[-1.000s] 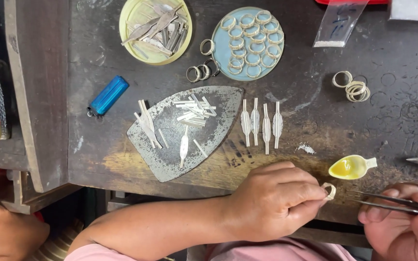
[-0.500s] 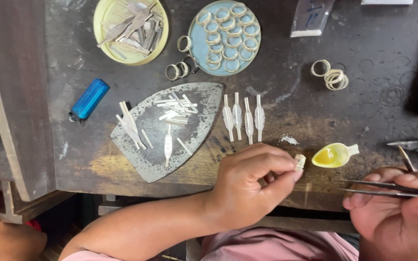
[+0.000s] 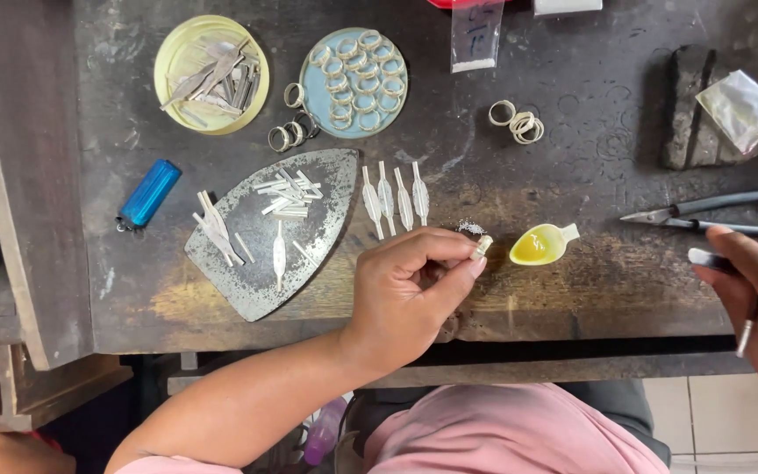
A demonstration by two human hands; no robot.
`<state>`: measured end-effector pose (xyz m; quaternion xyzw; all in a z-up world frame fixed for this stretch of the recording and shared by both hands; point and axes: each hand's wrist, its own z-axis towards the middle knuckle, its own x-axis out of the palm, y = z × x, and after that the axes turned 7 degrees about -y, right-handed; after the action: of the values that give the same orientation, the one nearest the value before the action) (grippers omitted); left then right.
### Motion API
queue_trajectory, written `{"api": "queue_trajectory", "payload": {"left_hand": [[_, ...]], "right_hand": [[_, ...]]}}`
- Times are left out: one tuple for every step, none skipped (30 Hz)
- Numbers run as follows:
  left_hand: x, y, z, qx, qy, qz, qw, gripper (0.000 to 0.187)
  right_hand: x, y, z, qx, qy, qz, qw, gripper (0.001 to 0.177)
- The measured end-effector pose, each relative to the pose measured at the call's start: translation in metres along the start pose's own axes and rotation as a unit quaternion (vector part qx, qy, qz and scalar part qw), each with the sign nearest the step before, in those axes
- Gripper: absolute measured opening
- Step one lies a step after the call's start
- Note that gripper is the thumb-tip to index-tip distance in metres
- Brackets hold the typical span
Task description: The person is using a small brush to apply flux or adhesive to a metal base and then using tweezers to carefully place thin decorative metal strips onto it to create a pattern.
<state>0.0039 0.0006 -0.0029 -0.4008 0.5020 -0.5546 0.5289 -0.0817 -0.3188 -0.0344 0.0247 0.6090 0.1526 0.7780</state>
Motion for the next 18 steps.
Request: {"api": "queue_trajectory", "payload": {"left_hand": [[0.000,0.000,0.000,0.000,0.001,0.001,1.000,0.007],[0.000,0.000,0.000,-0.001,0.003,-0.008,1.000,0.009],[0.000,0.000,-0.001,-0.002,0.005,-0.016,1.000,0.010],[0.000,0.000,-0.001,-0.004,0.006,-0.015,1.000,0.010],[0.000,0.000,-0.001,0.001,0.004,-0.012,1.000,0.010],[0.000,0.000,-0.001,0.006,0.003,-0.008,1.000,0.010],[0.000,0.000,-0.001,0.008,0.005,-0.008,1.000,0.010],[0.000,0.000,-0.001,0.008,0.006,-0.017,1.000,0.010],[0.000,0.000,-0.001,0.008,0.006,-0.025,1.000,0.010],[0.000,0.000,-0.001,0.009,0.006,-0.025,1.000,0.010],[0.000,-0.001,-0.001,0.008,0.004,-0.026,1.000,0.010],[0.000,-0.001,-0.001,0.006,0.002,-0.028,1.000,0.009],[0.000,0.000,-0.001,0.006,0.002,-0.027,1.000,0.009],[0.000,0.001,-0.001,0.015,0.002,-0.025,1.000,0.009],[0.000,0.001,0.000,0.024,0.002,-0.023,0.999,0.010],[0.000,0.001,0.000,0.024,0.002,-0.023,0.999,0.010],[0.000,0.001,0.000,0.024,0.004,-0.026,0.999,0.010],[0.000,0.000,0.000,0.025,0.006,-0.029,0.999,0.010]], "right_hand": [[0.002,0.001,-0.002,0.001,0.000,0.001,1.000,0.050],[0.004,0.001,-0.003,-0.004,-0.004,-0.024,1.000,0.045],[0.006,0.002,-0.005,-0.008,-0.006,-0.047,0.999,0.042],[0.007,0.002,-0.006,-0.008,-0.006,-0.046,0.999,0.042],[0.007,0.002,-0.006,0.014,0.014,-0.016,1.000,0.046],[0.007,0.002,-0.006,0.036,0.033,0.014,0.999,0.050],[0.005,0.006,-0.003,0.038,0.031,0.014,0.999,0.050],[0.004,0.010,-0.001,0.044,0.025,0.029,0.998,0.045],[0.003,0.014,0.003,0.048,0.019,0.045,0.998,0.041],[0.003,0.015,0.003,0.048,0.018,0.046,0.998,0.041],[0.003,0.016,0.004,0.045,0.006,0.036,0.998,0.037],[0.002,0.017,0.004,0.042,-0.006,0.026,0.999,0.033],[0.004,0.013,0.002,0.042,-0.006,0.026,0.999,0.033],[0.006,0.009,0.000,0.028,-0.007,0.005,1.000,0.034],[0.008,0.004,-0.002,0.014,-0.007,-0.016,1.000,0.036],[0.006,0.007,-0.002,0.014,-0.007,-0.016,1.000,0.036],[0.004,0.011,-0.001,0.021,-0.006,-0.010,1.000,0.034],[0.003,0.014,0.000,0.029,-0.005,-0.005,1.000,0.033]]}}
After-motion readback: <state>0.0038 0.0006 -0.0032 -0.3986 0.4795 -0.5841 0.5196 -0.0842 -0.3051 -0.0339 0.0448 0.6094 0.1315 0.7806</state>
